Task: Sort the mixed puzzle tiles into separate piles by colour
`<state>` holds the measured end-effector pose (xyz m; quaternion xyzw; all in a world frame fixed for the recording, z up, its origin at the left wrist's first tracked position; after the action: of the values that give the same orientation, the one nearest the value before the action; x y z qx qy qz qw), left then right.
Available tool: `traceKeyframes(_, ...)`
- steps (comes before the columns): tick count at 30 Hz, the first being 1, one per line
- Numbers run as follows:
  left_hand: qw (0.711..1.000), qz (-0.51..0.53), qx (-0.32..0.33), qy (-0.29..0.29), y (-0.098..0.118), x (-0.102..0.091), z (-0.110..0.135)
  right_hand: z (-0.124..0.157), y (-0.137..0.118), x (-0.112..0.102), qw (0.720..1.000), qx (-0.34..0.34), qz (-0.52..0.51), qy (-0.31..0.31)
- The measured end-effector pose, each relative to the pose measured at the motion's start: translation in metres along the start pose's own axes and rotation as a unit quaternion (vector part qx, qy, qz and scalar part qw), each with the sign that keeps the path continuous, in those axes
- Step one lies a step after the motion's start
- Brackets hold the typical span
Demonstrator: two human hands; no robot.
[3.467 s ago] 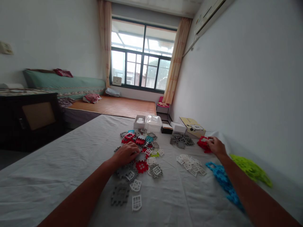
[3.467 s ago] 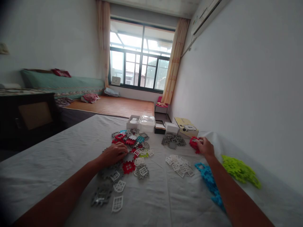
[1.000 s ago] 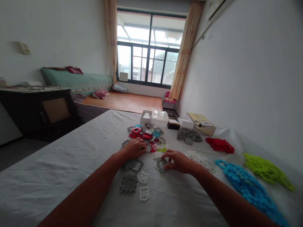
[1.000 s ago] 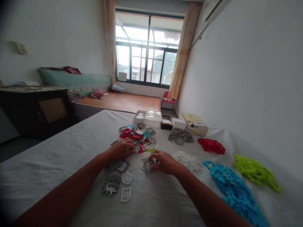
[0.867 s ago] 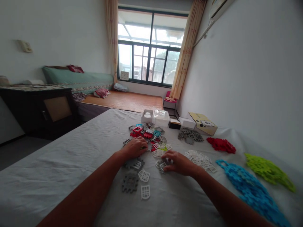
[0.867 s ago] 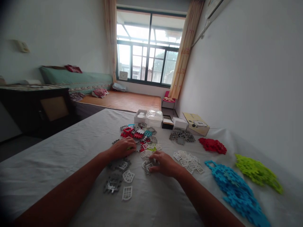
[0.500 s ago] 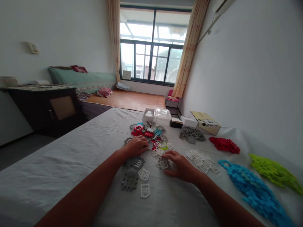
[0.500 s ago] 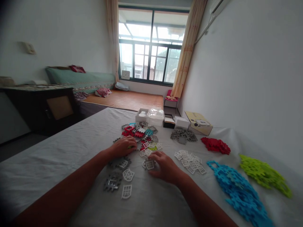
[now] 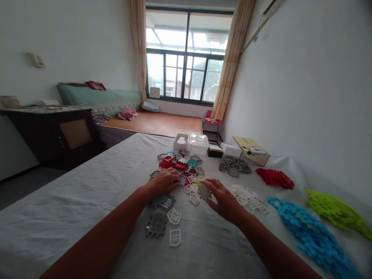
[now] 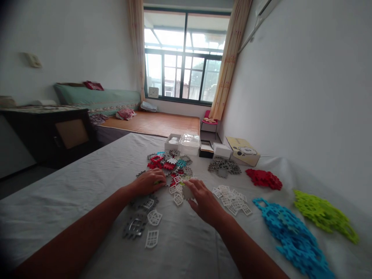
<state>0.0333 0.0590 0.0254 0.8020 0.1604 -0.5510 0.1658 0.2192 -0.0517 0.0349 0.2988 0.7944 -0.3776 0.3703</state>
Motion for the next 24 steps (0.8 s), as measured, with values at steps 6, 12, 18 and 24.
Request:
traceKeyframes(6,1.000,0.003,0.004,0.012,-0.001,0.001,0.001,-0.008,0.052,-0.015,0.994,0.087,0.027,0.052)
traceKeyframes(12,1.000,0.007,0.004,0.010,0.003,-0.003,0.002,-0.029,0.163,-0.070,0.950,0.252,0.151,0.105)
traceKeyframes(18,1.000,0.003,-0.006,0.015,0.000,-0.001,0.003,-0.029,0.217,-0.092,0.901,0.344,0.194,0.177)
traceKeyframes(24,1.000,0.003,-0.005,0.019,0.001,-0.002,0.003,-0.044,0.158,-0.056,0.948,0.252,0.144,0.132)
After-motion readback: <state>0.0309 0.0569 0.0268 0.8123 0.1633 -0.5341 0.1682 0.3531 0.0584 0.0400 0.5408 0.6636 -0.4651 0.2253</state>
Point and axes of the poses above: each hand's wrist, its own z-axis away from the middle knuckle, its own x-axis out of the palm, y = z × x, the point moved 6 cm from there along -z, towards the middle knuckle, and after that the axes turned 3 degrees about -z, right-handed, at the moved point
